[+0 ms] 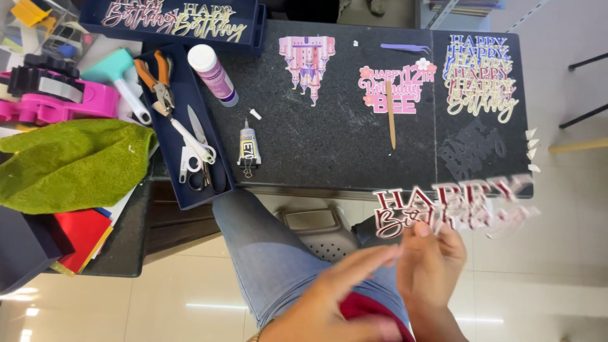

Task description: Assembling decorative cake toppers by gluing paper cutouts onto wooden sticks.

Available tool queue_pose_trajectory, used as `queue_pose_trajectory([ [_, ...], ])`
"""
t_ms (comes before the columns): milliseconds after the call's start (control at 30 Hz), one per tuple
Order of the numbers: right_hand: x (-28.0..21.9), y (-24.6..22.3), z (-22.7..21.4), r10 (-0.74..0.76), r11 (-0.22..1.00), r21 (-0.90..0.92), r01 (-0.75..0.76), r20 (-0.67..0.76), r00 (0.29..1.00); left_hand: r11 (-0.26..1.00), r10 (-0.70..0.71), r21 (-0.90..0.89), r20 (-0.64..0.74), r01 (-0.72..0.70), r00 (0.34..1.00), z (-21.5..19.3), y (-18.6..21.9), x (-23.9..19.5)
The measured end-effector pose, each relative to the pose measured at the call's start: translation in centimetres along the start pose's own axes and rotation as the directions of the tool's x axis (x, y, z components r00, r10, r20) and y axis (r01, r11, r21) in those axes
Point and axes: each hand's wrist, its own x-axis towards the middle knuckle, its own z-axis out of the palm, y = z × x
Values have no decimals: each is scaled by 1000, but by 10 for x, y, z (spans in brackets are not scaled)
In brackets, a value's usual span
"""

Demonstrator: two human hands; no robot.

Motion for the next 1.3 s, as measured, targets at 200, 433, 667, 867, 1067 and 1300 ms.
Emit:
queue_pose_trajectory([
  [200,-11,-8,10,292,953,97,-288,-24,956,990,137,50,-504,-130,853,-22,-33,-1],
  [433,-23,-28,28,189,965,159,-209,128,973,974,200,58,-670,-218,715,-30,-39,8],
  [667,-31,-35,20,173,970,153,-191,123,977,981,194,126,-692,-149,695,-27,-20,14],
  [867,-35,-40,24,146,976,136,-170,170,975,974,203,62,-658,-216,725,-23,-22,20],
  [1067,-36,-38,20,113,980,145,-136,161,981,991,131,76,-502,-107,855,-18,-4,29],
  [1300,-35,-37,17,83,980,157,-120,223,971,969,232,204,-538,-142,810,-20,11,34],
])
